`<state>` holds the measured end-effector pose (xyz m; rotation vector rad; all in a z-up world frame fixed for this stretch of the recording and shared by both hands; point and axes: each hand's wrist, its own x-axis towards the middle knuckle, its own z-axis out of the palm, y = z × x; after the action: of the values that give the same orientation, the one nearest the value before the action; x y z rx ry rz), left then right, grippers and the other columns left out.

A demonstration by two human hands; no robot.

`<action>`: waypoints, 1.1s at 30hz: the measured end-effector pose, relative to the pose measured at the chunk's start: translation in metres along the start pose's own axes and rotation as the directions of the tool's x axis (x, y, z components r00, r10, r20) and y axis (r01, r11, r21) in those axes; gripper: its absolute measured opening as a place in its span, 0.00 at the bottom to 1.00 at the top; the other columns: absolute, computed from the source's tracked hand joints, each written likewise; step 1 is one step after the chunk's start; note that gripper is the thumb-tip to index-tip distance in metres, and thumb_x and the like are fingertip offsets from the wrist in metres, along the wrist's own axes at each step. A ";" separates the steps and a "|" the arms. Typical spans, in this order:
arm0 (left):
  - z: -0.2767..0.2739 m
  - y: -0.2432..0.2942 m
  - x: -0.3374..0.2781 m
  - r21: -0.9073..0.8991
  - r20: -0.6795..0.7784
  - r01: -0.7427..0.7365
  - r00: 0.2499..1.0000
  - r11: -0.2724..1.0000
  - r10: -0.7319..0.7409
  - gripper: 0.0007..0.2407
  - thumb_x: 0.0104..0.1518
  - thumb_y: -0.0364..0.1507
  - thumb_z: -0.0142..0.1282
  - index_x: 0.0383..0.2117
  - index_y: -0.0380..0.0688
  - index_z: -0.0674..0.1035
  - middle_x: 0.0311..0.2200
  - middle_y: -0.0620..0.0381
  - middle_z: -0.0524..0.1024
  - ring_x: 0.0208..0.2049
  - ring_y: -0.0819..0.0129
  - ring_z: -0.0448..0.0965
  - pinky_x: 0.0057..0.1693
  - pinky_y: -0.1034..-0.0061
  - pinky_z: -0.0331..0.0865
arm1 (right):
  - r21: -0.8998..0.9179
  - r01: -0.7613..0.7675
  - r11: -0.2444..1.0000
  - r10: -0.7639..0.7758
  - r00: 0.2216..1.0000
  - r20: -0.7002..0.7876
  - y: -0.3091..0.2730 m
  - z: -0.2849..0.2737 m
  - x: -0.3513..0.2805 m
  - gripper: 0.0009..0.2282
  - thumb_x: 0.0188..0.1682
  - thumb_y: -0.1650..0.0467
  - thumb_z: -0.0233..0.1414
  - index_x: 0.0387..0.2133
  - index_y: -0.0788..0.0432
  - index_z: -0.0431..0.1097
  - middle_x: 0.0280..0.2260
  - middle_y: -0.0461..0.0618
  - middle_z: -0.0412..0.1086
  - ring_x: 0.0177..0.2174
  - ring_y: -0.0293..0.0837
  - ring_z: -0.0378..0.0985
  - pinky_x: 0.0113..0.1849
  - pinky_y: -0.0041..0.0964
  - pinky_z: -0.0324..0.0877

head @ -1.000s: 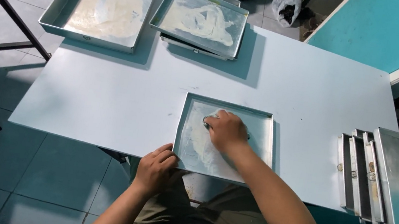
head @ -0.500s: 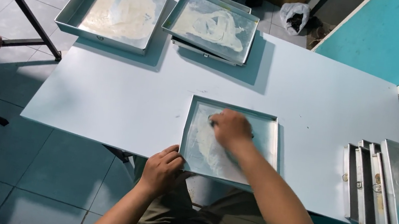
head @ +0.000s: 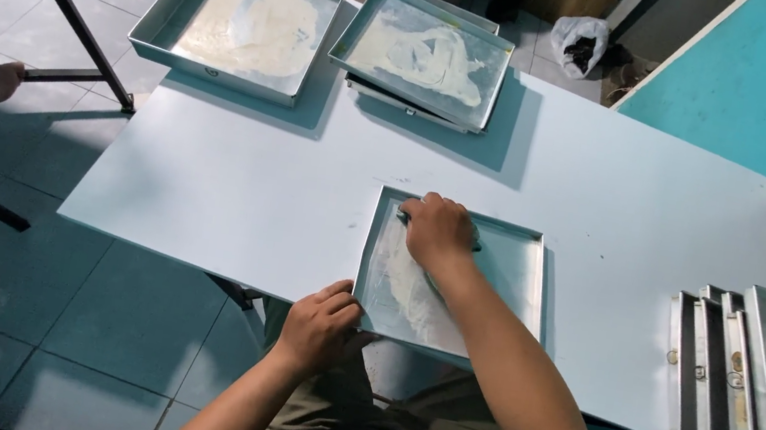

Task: Cleaning metal baking pans by thoroughly wiping them with a cloth to remove residue.

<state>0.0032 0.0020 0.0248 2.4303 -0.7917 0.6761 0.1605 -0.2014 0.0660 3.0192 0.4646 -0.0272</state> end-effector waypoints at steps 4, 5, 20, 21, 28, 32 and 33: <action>0.000 0.000 -0.003 0.029 0.004 0.008 1.000 1.000 -0.008 0.11 0.53 0.44 0.64 0.25 0.56 0.77 0.26 0.64 0.79 0.41 0.61 0.83 0.39 0.72 0.76 | 0.043 0.034 0.999 -0.034 0.999 -0.004 -0.015 -0.019 -0.019 0.11 0.50 0.71 0.53 0.43 0.44 0.79 0.38 0.50 0.75 0.40 0.49 0.82 0.45 0.45 0.76; -0.003 0.001 -0.001 0.039 0.001 -0.014 1.000 0.999 0.013 0.09 0.54 0.41 0.64 0.26 0.55 0.78 0.26 0.62 0.80 0.42 0.60 0.83 0.41 0.72 0.76 | 0.052 0.078 0.996 -0.079 0.997 0.010 -0.016 -0.018 -0.023 0.11 0.48 0.69 0.55 0.43 0.42 0.79 0.39 0.49 0.75 0.41 0.51 0.81 0.46 0.47 0.75; -0.005 0.002 0.000 0.059 -0.035 -0.046 0.998 0.997 0.049 0.08 0.52 0.38 0.66 0.25 0.55 0.78 0.26 0.63 0.79 0.43 0.60 0.83 0.40 0.74 0.75 | 0.024 0.016 1.000 -0.015 1.000 -0.019 -0.030 -0.018 -0.001 0.08 0.47 0.68 0.53 0.36 0.42 0.80 0.35 0.50 0.74 0.38 0.52 0.80 0.43 0.48 0.74; -0.007 0.003 0.001 0.067 -0.029 -0.051 0.998 0.996 0.053 0.07 0.53 0.36 0.65 0.25 0.54 0.79 0.26 0.61 0.79 0.43 0.59 0.83 0.39 0.74 0.75 | 0.038 -0.003 0.999 0.005 0.999 -0.049 -0.029 -0.010 0.007 0.10 0.47 0.68 0.52 0.36 0.42 0.81 0.35 0.52 0.73 0.38 0.54 0.79 0.43 0.50 0.73; -0.006 0.003 0.001 0.064 -0.057 -0.045 0.997 0.997 0.049 0.08 0.52 0.37 0.66 0.24 0.53 0.78 0.25 0.63 0.79 0.42 0.58 0.83 0.37 0.74 0.75 | 0.071 -0.051 0.996 0.052 0.998 -0.019 -0.036 -0.020 0.002 0.10 0.49 0.67 0.51 0.37 0.40 0.80 0.35 0.48 0.72 0.40 0.50 0.78 0.45 0.47 0.73; -0.001 0.003 -0.002 0.032 -0.048 -0.046 0.998 0.998 0.048 0.11 0.50 0.41 0.67 0.24 0.55 0.78 0.26 0.63 0.78 0.42 0.59 0.82 0.36 0.74 0.75 | 0.078 0.104 0.992 -0.104 0.995 0.005 -0.047 -0.047 -0.040 0.08 0.47 0.68 0.55 0.36 0.44 0.80 0.37 0.51 0.73 0.40 0.53 0.78 0.43 0.47 0.74; 0.000 0.003 -0.003 0.028 -0.051 -0.038 0.998 0.999 0.039 0.11 0.49 0.42 0.67 0.24 0.55 0.77 0.25 0.64 0.78 0.43 0.60 0.82 0.35 0.74 0.75 | 0.090 0.172 0.981 -0.174 0.984 0.020 -0.051 -0.049 -0.050 0.08 0.47 0.69 0.55 0.37 0.46 0.81 0.38 0.53 0.74 0.40 0.55 0.78 0.44 0.48 0.74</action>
<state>-0.0008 0.0014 0.0237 2.4168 -0.8152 0.7660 0.0974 -0.1638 0.1118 3.0490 0.7413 -0.1032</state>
